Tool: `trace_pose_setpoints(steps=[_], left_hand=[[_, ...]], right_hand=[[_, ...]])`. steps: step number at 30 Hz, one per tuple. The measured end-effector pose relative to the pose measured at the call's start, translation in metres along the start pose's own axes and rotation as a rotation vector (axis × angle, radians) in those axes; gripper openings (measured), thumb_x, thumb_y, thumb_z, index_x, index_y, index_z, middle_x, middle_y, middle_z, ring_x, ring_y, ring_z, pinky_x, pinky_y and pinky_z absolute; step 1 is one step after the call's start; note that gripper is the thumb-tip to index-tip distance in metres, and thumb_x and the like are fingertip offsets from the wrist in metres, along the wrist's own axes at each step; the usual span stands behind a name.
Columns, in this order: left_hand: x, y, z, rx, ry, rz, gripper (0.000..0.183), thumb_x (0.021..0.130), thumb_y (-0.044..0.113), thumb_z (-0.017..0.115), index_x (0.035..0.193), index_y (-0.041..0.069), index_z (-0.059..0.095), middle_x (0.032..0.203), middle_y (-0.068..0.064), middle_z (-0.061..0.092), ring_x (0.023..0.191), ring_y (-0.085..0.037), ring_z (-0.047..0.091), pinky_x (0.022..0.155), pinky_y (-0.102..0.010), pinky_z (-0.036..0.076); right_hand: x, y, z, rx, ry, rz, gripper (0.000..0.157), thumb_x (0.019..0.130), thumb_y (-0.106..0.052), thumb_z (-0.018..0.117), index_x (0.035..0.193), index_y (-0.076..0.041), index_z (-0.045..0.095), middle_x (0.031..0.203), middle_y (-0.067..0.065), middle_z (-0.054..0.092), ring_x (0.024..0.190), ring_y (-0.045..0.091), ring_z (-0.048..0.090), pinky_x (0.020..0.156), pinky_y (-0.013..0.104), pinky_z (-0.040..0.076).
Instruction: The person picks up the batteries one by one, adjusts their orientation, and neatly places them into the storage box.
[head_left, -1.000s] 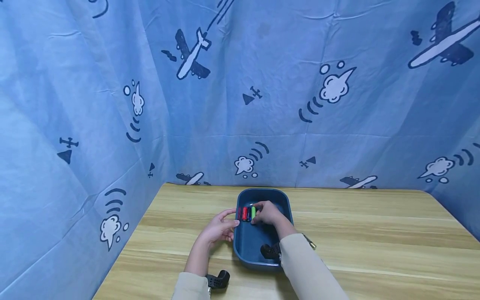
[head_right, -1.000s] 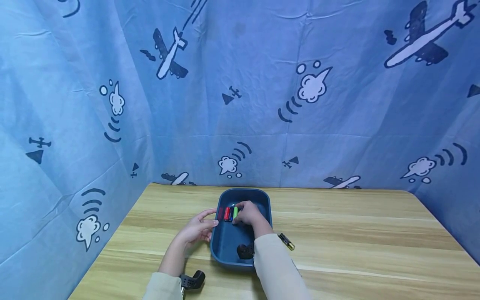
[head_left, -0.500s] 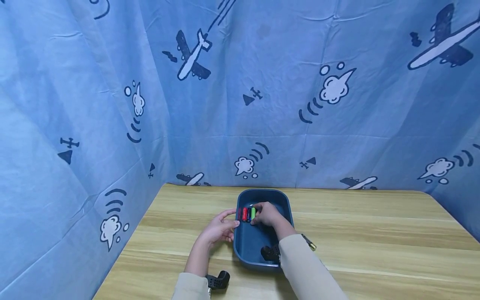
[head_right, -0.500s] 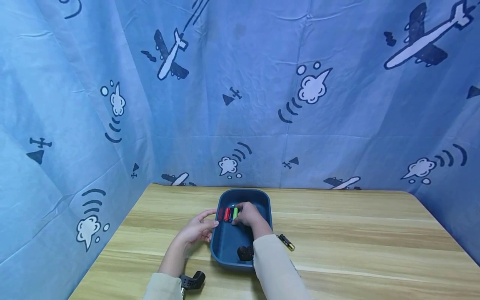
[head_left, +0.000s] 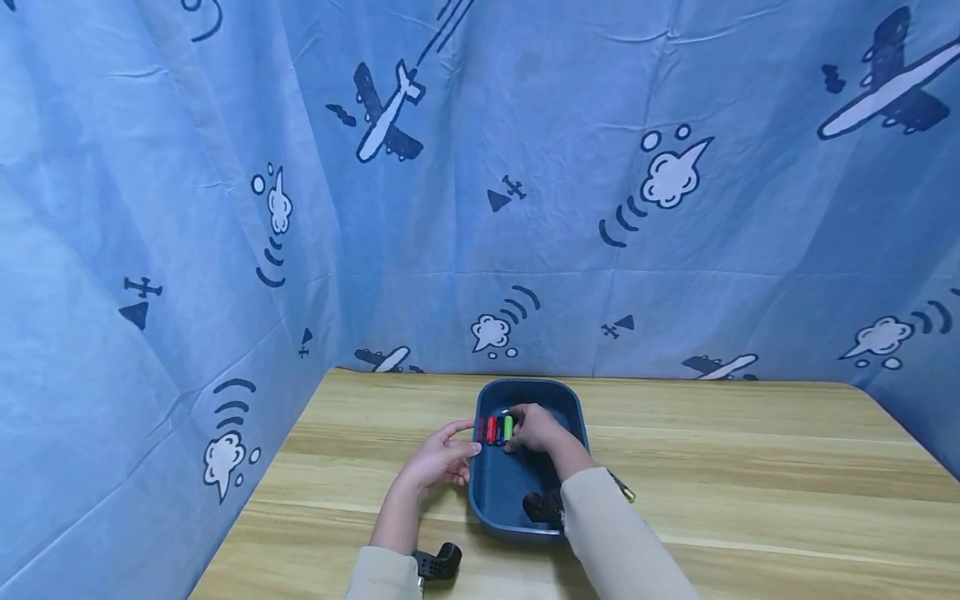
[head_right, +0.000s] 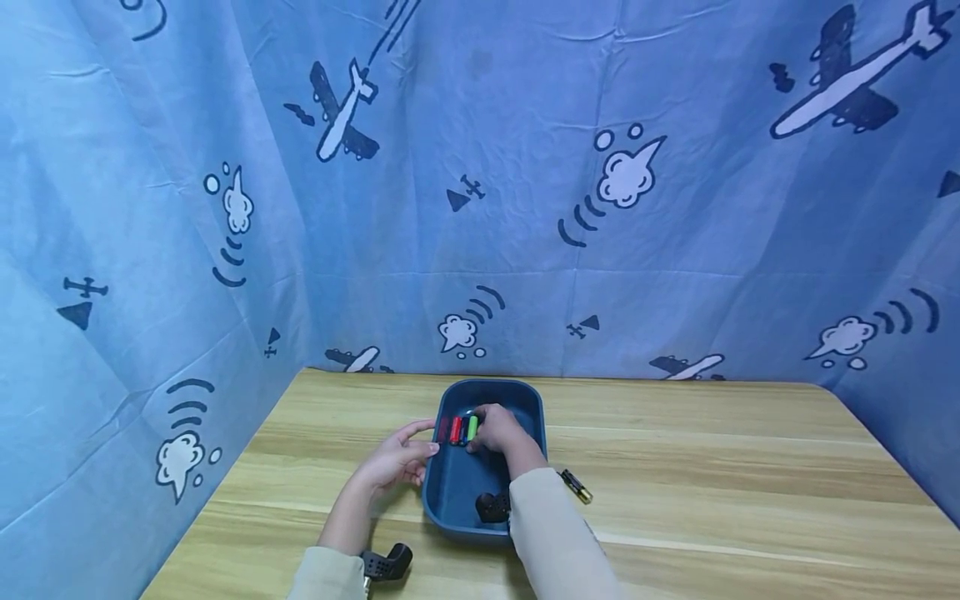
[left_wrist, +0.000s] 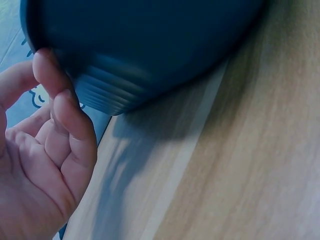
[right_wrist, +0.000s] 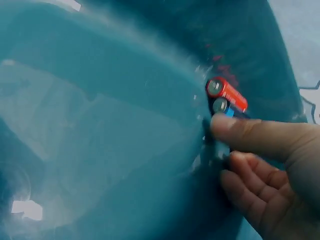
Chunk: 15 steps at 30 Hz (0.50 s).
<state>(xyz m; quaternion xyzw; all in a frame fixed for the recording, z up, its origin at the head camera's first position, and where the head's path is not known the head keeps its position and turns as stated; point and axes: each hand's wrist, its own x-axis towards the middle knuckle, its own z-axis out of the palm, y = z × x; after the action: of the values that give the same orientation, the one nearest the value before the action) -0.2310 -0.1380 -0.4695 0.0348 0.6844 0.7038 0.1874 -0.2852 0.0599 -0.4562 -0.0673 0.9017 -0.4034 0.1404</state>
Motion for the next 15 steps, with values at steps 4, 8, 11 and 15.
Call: trace_pose_setpoints(steps=[4,8,11,15], left_hand=[[0.001,0.0,0.002,-0.001,0.0,0.004,0.058,0.086,0.016,0.064,0.139,0.01,0.04,0.07,-0.003,0.058,0.049,-0.011,0.053,0.049,-0.022,0.047],[0.001,0.0,0.003,0.006,0.004,0.007,0.058,0.086,0.015,0.064,0.139,0.01,0.039,0.07,-0.003,0.057,0.048,-0.012,0.053,0.049,-0.022,0.048],[0.0,0.0,0.002,0.013,0.004,0.008,0.058,0.087,0.015,0.063,0.139,0.01,0.039,0.071,-0.004,0.057,0.048,-0.012,0.053,0.049,-0.023,0.048],[0.0,0.0,0.002,0.02,0.001,0.012,0.058,0.087,0.015,0.063,0.139,0.01,0.039,0.07,-0.004,0.058,0.048,-0.012,0.053,0.05,-0.023,0.048]], right_hand=[[-0.002,-0.007,-0.01,-0.096,-0.033,0.025,0.073,0.072,0.002,0.075,0.135,0.004,0.04,0.091,0.014,0.058,0.067,0.02,0.057,0.061,0.032,0.051],[-0.011,-0.018,-0.03,-0.179,-0.049,0.019,0.066,0.074,0.005,0.072,0.133,0.005,0.043,0.093,0.014,0.06,0.066,0.019,0.059,0.061,0.032,0.052],[-0.023,-0.027,-0.051,-0.162,-0.025,-0.044,0.052,0.075,0.005,0.07,0.125,0.003,0.054,0.077,0.008,0.06,0.06,0.017,0.056,0.055,0.029,0.048],[-0.04,-0.024,-0.081,-0.093,0.05,-0.147,0.032,0.079,0.005,0.063,0.111,0.003,0.063,0.07,0.004,0.057,0.059,0.017,0.051,0.051,0.027,0.04]])
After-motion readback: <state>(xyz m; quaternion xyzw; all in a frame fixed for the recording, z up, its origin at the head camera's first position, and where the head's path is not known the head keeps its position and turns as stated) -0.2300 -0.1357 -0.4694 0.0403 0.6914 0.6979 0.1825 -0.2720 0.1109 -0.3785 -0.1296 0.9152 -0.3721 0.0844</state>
